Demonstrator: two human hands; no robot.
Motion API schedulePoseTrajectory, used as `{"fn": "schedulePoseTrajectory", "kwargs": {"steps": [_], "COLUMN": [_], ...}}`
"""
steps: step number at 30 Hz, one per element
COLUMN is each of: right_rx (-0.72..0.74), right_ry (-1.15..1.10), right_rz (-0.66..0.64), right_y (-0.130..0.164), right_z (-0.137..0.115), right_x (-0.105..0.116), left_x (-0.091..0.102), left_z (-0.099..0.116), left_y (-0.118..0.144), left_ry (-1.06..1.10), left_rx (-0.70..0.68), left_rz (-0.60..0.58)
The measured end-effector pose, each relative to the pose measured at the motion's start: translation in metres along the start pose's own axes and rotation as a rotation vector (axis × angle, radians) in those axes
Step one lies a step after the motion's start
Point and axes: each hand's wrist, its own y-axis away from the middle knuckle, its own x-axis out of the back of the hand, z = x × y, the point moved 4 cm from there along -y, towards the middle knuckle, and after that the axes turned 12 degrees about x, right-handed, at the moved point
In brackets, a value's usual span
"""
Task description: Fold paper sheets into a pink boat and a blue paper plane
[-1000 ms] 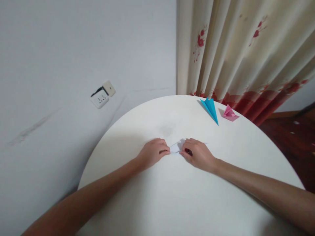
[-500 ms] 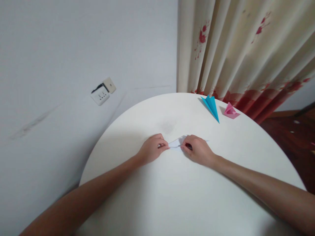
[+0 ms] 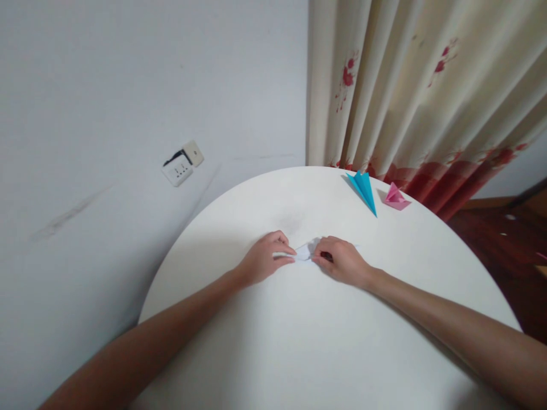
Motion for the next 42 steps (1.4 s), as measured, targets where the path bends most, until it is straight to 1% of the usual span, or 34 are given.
{"fn": "schedulePoseTrajectory", "kwargs": {"steps": [3,8,12,16,19,23,26,29,31,33,34,35,37,38,39,41,42], "right_rx": [0.049,0.128,0.201,0.208,0.226,0.246,0.276,0.273,0.291,0.307,0.318,0.303,0.194,0.106,0.032,-0.068,-0.063], "right_ry": [-0.012,0.052,0.062,0.037,0.036,0.079,0.143,0.186,0.149,0.052,-0.014,-0.059,-0.064,-0.037,-0.015,-0.046,-0.092], "right_rz": [-0.018,-0.018,-0.014,-0.008,0.001,0.018,0.005,-0.024,-0.036,-0.044,-0.050,-0.004,0.158,0.241,0.291,0.269,0.210], "right_y": [0.001,0.001,-0.002,-0.003,-0.002,-0.001,0.003,0.011,0.017,0.020,0.020,0.019,0.015,0.014,0.014,0.014,0.014], "right_z": [0.000,-0.007,-0.010,-0.006,-0.004,-0.006,-0.015,-0.031,-0.044,-0.049,-0.048,-0.042,-0.020,-0.005,0.010,0.033,0.039], "right_x": [0.000,-0.001,-0.006,-0.008,-0.007,-0.004,-0.004,-0.007,-0.008,-0.003,0.001,0.009,0.030,0.040,0.049,0.059,0.059], "left_x": [-0.006,-0.011,-0.013,-0.012,-0.011,-0.012,-0.010,-0.012,-0.014,-0.016,-0.017,-0.018,-0.018,-0.017,-0.016,-0.014,-0.013], "left_z": [0.001,-0.001,0.000,0.001,0.000,-0.001,0.003,0.010,0.014,0.014,0.013,0.011,0.008,0.006,0.005,0.002,0.002], "left_y": [0.002,0.000,-0.001,0.000,0.000,0.000,0.001,0.004,0.007,0.008,0.008,0.008,0.006,0.004,0.003,0.000,-0.001], "left_ry": [-0.052,-0.028,-0.008,-0.002,-0.004,-0.036,-0.096,-0.171,-0.207,-0.236,-0.248,-0.257,-0.271,-0.278,-0.286,-0.311,-0.327], "left_rx": [-0.035,0.017,0.012,0.030,0.005,-0.022,-0.094,-0.229,-0.305,-0.341,-0.344,-0.343,-0.336,-0.335,-0.339,-0.349,-0.353], "left_rz": [-0.046,-0.082,-0.102,-0.087,-0.069,-0.076,-0.071,-0.117,-0.152,-0.178,-0.187,-0.197,-0.211,-0.215,-0.217,-0.212,-0.209]}}
